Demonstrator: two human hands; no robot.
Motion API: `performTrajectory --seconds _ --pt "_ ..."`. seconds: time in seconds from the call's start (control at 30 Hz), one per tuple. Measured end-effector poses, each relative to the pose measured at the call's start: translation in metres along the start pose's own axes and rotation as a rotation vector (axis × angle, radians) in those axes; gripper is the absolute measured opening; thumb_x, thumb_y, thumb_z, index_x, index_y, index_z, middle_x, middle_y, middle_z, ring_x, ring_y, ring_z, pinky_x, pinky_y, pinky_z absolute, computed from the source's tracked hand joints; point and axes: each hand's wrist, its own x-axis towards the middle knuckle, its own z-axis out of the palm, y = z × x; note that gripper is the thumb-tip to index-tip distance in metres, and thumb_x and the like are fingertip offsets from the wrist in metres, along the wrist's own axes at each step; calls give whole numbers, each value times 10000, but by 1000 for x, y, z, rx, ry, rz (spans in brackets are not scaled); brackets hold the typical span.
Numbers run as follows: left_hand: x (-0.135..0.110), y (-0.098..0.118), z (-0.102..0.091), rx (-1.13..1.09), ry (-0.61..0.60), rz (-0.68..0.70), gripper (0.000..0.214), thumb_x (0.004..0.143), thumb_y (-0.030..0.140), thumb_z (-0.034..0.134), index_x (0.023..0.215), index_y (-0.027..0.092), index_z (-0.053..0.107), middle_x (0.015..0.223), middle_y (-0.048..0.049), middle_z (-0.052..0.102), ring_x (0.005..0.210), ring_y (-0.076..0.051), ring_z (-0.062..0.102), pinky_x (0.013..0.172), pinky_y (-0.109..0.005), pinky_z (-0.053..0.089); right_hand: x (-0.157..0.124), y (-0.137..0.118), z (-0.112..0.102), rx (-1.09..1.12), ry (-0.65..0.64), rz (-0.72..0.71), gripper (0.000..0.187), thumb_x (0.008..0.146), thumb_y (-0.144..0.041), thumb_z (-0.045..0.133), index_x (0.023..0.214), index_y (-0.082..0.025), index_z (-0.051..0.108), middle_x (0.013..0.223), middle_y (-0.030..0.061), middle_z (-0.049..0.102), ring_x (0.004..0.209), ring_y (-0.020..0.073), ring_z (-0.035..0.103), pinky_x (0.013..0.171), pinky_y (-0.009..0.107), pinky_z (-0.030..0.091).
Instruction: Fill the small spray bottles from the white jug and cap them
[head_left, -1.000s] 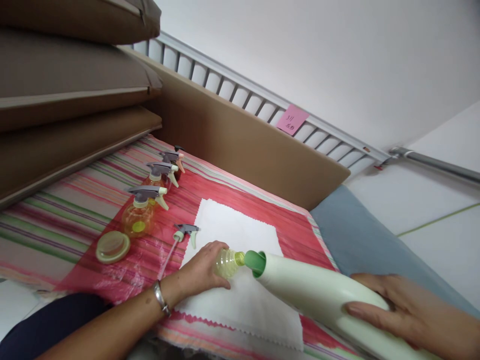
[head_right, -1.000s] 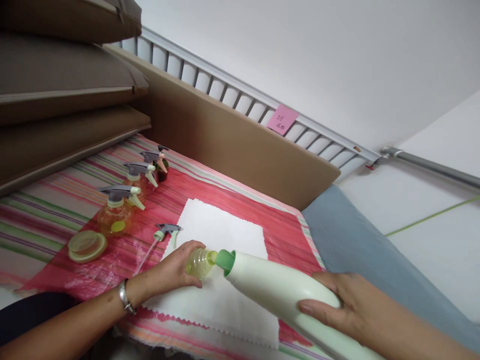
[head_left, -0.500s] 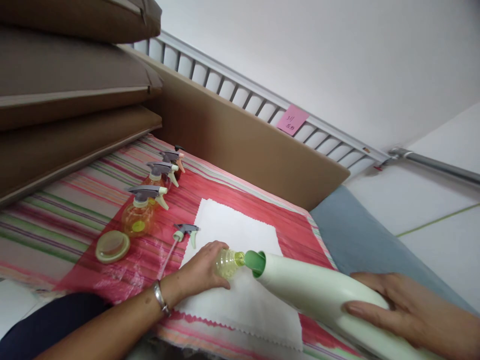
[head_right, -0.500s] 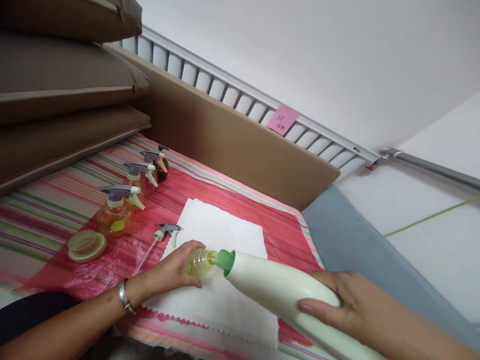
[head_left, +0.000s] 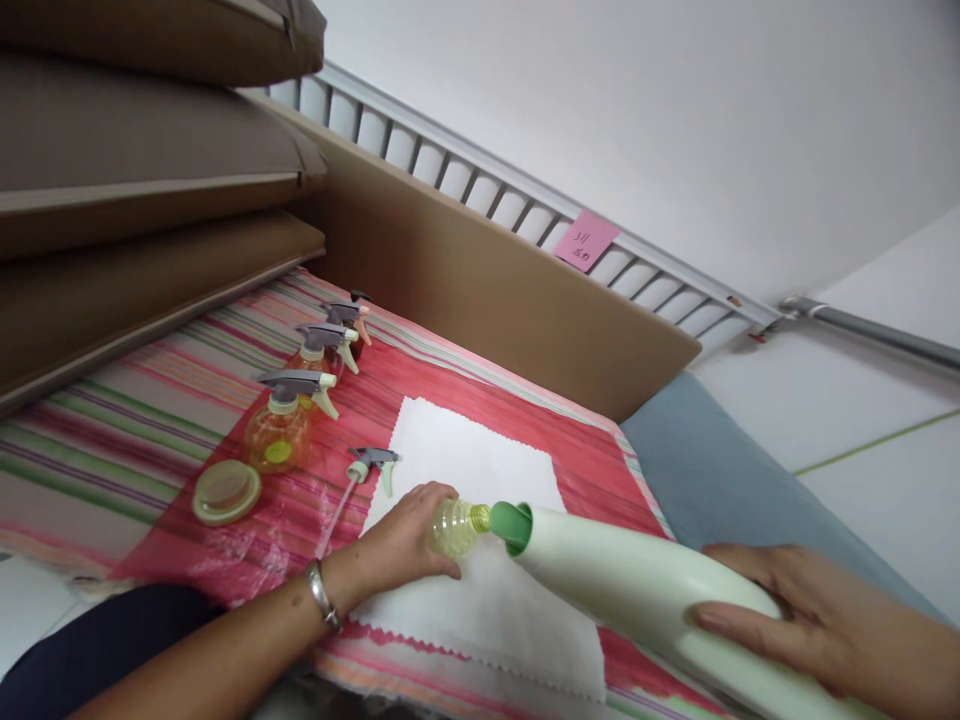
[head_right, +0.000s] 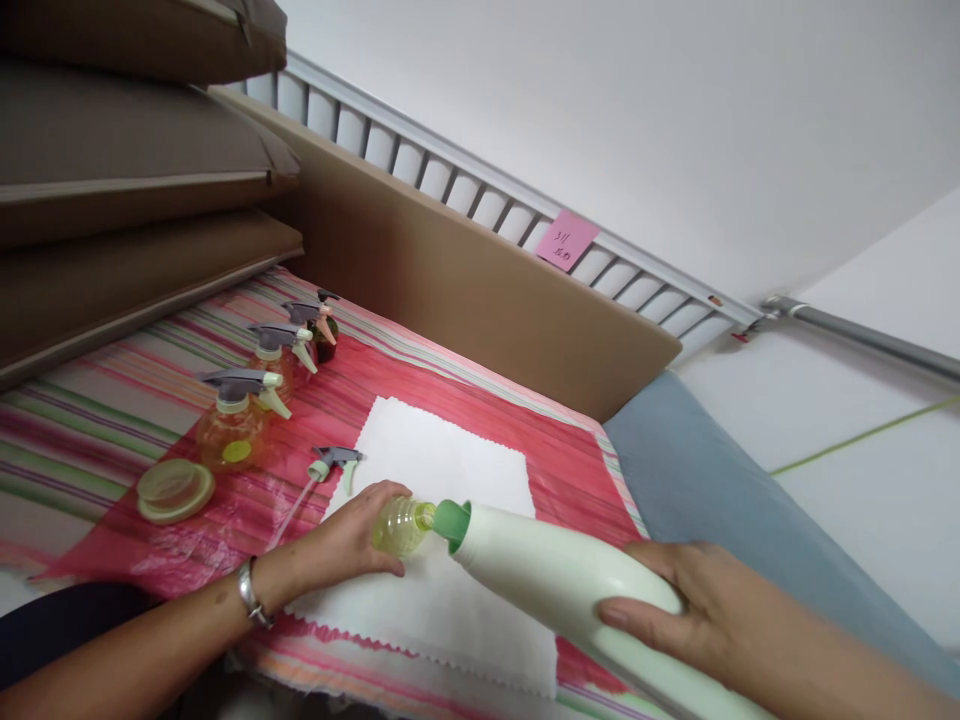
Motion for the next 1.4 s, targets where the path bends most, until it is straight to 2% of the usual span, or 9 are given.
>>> performTrajectory --seconds 0.2,0.43,0.6,0.77,1.4 --pt "0 4 -2 4 -15 -13 728 506 259 842 1133 195 476 1140 -88 548 1089 -263 510 970 -397 399 1 -2 0 3 11 6 399 704 -638 543 745 -263 674 752 21 706 696 282 641 556 284 497" --pt "-1 3 -2 -1 -10 -21 725 513 269 839 1139 214 475 1132 -81 550 1068 -264 516 957 -409 402 -1 -4 -2 -9 3 10 359 718 -597 548 758 -260 667 762 11 708 700 265 639 571 282 491" --pt "-1 0 -1 -6 -5 -11 741 497 284 846 1137 221 478 1128 -73 551 1073 -265 516 955 -405 407 0 -3 -4 15 -34 0 251 713 -476 598 814 -255 659 809 -5 706 746 255 638 613 269 486" --pt "-1 3 -2 -4 -13 -22 727 508 263 840 1135 216 477 1134 -79 553 1076 -267 515 960 -411 402 0 2 -3 5 -51 15 197 713 -429 600 808 -264 647 794 -16 700 739 256 627 597 269 470" --pt "-2 4 -2 -5 -25 -7 731 520 277 839 1145 206 466 1160 -91 539 1103 -265 504 985 -413 389 0 -1 -5 0 -51 28 206 696 -428 616 808 -258 651 786 -11 698 732 248 627 581 255 465"
